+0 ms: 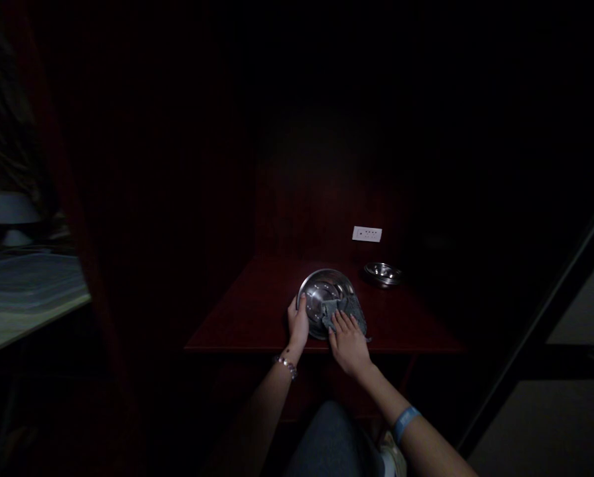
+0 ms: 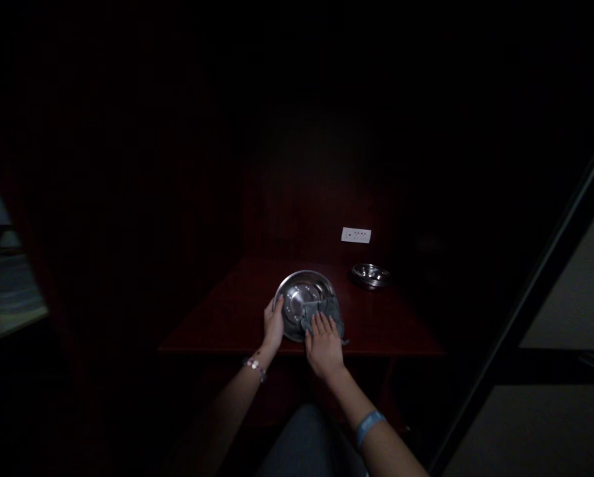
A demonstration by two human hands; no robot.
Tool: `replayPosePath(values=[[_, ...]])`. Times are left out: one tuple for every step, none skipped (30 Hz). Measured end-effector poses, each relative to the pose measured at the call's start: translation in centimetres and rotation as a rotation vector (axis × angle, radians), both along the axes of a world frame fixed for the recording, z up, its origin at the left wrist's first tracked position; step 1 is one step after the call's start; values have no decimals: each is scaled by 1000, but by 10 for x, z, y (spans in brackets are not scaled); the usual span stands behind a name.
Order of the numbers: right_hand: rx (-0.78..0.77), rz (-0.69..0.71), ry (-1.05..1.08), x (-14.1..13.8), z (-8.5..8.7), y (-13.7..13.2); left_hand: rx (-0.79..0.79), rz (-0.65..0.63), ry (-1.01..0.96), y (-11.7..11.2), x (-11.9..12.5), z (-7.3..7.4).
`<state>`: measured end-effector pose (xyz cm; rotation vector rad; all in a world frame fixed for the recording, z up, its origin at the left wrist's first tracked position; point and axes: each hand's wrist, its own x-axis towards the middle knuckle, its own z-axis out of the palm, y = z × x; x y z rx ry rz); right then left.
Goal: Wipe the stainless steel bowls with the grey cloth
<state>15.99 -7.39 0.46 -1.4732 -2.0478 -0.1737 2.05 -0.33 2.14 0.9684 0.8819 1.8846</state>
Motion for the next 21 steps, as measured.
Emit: replayPosePath(values=[[-13, 12, 11, -4, -2, -4, 16, 1, 2, 1, 1, -1], [-22, 32, 23, -8, -4, -8, 32, 3, 3, 2, 1, -2], [-27, 57, 36, -12, -5, -12, 45, 6, 0, 3, 1, -3], [-28, 85, 48, -16, -7, -15, 49, 12, -5, 3, 2, -4], [-29, 113, 59, -21, -7, -18, 46, 20, -11, 3, 1, -4], [-29, 136, 70, -26, -8, -20, 37, 26, -14, 3, 1, -3], [-33, 154, 81, -31, -8, -20, 27, 30, -13, 3, 1, -3], [-42, 166, 92, -37, -7, -21, 16, 32, -9, 2, 0, -2], [-55, 171, 103, -41, -6, -20, 5, 34, -2, 2, -1, -1], [-73, 175, 111, -45, -4, -20, -5, 35, 7, 2, -2, -1], [-91, 180, 114, -47, -2, -19, -15, 37, 14, 2, -3, 0], [-109, 188, 111, -47, 0, -19, -27, 41, 15, 2, -4, 0], [-124, 204, 99, -46, 2, -20, -40, 44, 8, 3, -5, 0], [-135, 229, 77, -42, 5, -21, -54, 46, -4, 3, -5, 0], [-142, 257, 50, -37, 7, -23, -65, 49, -19, 3, -6, 0], [-145, 284, 21, -30, 10, -25, -71, 49, -36, 3, -6, 0], [-143, 305, -5, -21, 11, -28, -73, 49, -52, 4, -6, 0], [-136, 311, -23, -11, 12, -31, -70, 48, -65, 4, -6, 1], [-125, 303, -31, 0, 12, -33, -62, 46, -73, 3, -5, 1], [-114, 288, -29, 12, 12, -35, -55, 46, -79, 3, -5, 2], [-99, 267, -6, 24, 10, -35, -50, 49, -84, 3, -5, 2]])
